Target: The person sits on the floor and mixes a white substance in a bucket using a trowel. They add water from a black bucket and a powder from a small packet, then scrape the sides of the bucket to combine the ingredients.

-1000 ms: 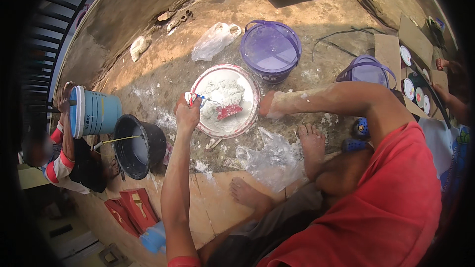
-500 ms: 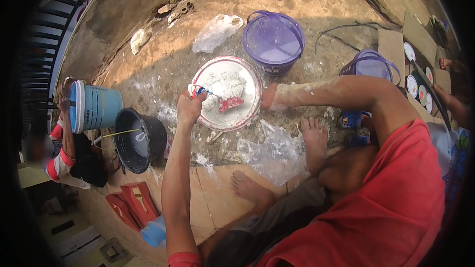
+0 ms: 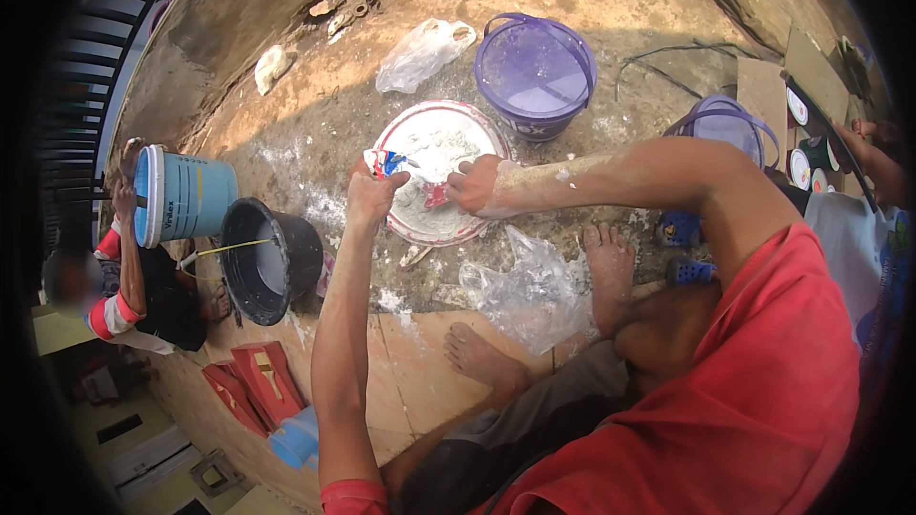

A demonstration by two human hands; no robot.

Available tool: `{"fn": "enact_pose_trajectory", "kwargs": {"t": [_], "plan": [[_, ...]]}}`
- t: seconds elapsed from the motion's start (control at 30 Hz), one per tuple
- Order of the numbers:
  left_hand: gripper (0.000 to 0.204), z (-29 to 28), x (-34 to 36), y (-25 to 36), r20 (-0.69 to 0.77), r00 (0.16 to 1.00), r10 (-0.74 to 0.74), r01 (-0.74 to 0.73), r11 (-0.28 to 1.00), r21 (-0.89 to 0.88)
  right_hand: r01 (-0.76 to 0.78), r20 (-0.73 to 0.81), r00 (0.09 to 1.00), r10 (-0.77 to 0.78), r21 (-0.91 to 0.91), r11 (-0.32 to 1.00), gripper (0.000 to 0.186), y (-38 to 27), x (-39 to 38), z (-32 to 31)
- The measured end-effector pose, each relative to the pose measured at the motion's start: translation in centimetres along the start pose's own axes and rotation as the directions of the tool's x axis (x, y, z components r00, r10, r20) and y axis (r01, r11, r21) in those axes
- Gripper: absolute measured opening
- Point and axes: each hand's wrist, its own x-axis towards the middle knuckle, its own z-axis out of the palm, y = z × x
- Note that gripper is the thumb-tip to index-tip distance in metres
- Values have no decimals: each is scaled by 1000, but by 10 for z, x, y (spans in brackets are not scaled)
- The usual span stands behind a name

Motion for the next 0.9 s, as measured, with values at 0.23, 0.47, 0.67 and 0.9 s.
{"fn": "enact_pose_trajectory", "kwargs": {"t": [0.23, 0.47, 0.67, 0.9], "plan": [[56, -4, -14, 13, 89, 971, -223, 234, 964, -126, 16, 262, 965, 13, -107, 994, 20, -1, 8, 8], [90, -15, -11, 22, 118, 913, -391, 408, 869, -280, 23, 84, 996, -11, -143, 989, 18, 16, 11, 9], [24, -20, -13, 5, 102, 932, -348, 355, 812, -464, 39, 212, 977, -7, -147, 988, 15, 1, 4, -12], [31, -14, -17, 16, 160, 933, -321, 358, 809, -466, -57, 224, 971, 86, -134, 989, 15, 18, -3, -7]]}}
